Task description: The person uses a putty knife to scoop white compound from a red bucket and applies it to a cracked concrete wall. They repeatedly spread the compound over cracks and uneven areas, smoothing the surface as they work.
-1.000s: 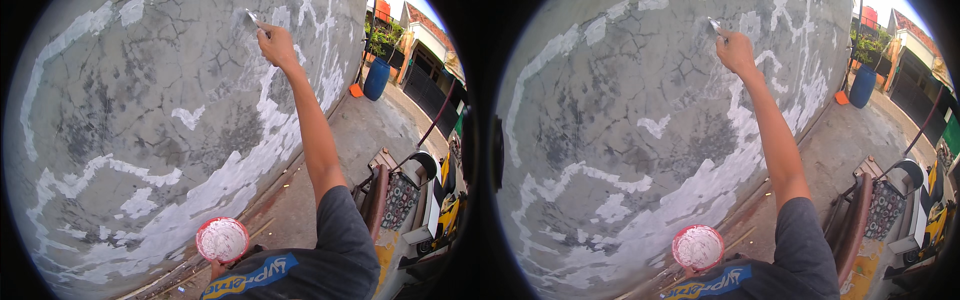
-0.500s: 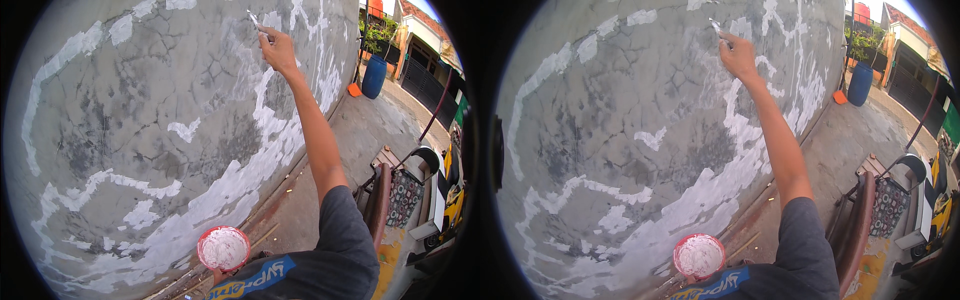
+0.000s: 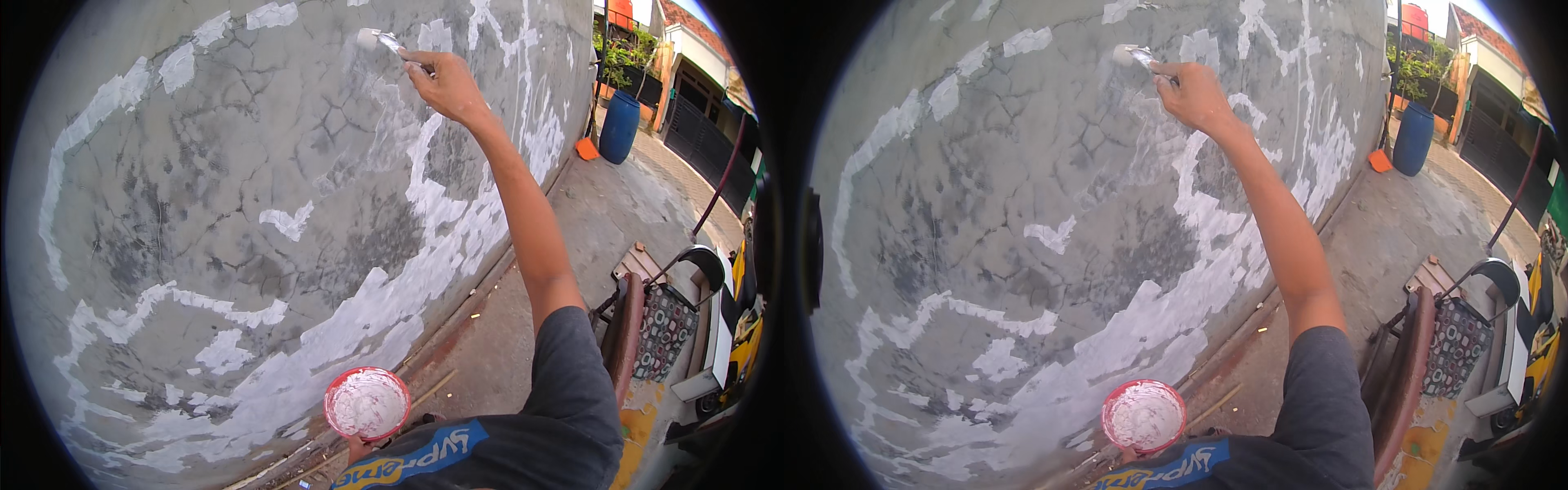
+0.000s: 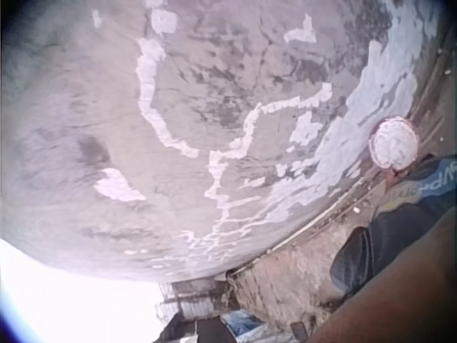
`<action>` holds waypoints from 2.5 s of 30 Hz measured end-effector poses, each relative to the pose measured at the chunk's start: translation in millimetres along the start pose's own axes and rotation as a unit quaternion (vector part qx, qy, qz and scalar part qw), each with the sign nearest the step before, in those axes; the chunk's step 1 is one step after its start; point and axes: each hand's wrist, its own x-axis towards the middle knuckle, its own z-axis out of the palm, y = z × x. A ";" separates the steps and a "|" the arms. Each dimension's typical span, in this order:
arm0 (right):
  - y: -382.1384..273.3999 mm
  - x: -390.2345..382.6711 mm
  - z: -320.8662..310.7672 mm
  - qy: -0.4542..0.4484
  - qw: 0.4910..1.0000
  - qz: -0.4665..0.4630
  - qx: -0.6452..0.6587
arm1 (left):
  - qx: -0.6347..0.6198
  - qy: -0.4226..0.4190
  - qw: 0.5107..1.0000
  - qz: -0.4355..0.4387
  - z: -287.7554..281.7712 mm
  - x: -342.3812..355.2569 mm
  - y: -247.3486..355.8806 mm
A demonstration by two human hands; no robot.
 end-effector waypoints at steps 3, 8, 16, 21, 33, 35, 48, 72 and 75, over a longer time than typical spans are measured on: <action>-5.9 25.4 -3.7 -0.005 0.999 -0.038 -0.029 | 0.272 -0.108 0.930 0.222 -3.1 -0.6 -9.6; 24.1 -7.2 24.2 -0.046 0.993 -0.084 -0.072 | 0.278 -0.025 0.935 0.218 52.3 -63.2 10.3; 14.4 26.2 -2.7 0.008 0.998 -0.059 -0.031 | -0.188 0.004 0.982 -0.018 -10.2 60.8 -81.6; 32.3 -1.0 8.1 -0.053 0.992 -0.081 -0.081 | 0.134 -0.035 0.972 0.192 28.4 5.2 -53.9; 85.7 -18.6 46.2 0.059 0.991 -0.117 -0.030 | -0.289 0.002 0.957 -0.036 -2.4 75.6 -86.7; 75.4 -31.6 24.2 -0.012 0.994 -0.080 -0.080 | -0.266 0.021 0.964 -0.016 47.0 8.5 -41.9; 75.3 12.1 -19.4 -0.076 0.972 -0.154 -0.163 | -0.192 0.055 0.978 0.057 58.5 -10.3 -39.7; 84.9 8.5 -14.3 -0.043 0.984 -0.117 -0.125 | -0.127 0.023 0.988 0.086 31.4 20.9 -59.1; 78.6 4.5 -13.6 -0.006 0.990 -0.114 -0.081 | -0.205 0.057 0.977 0.009 25.1 18.6 -64.7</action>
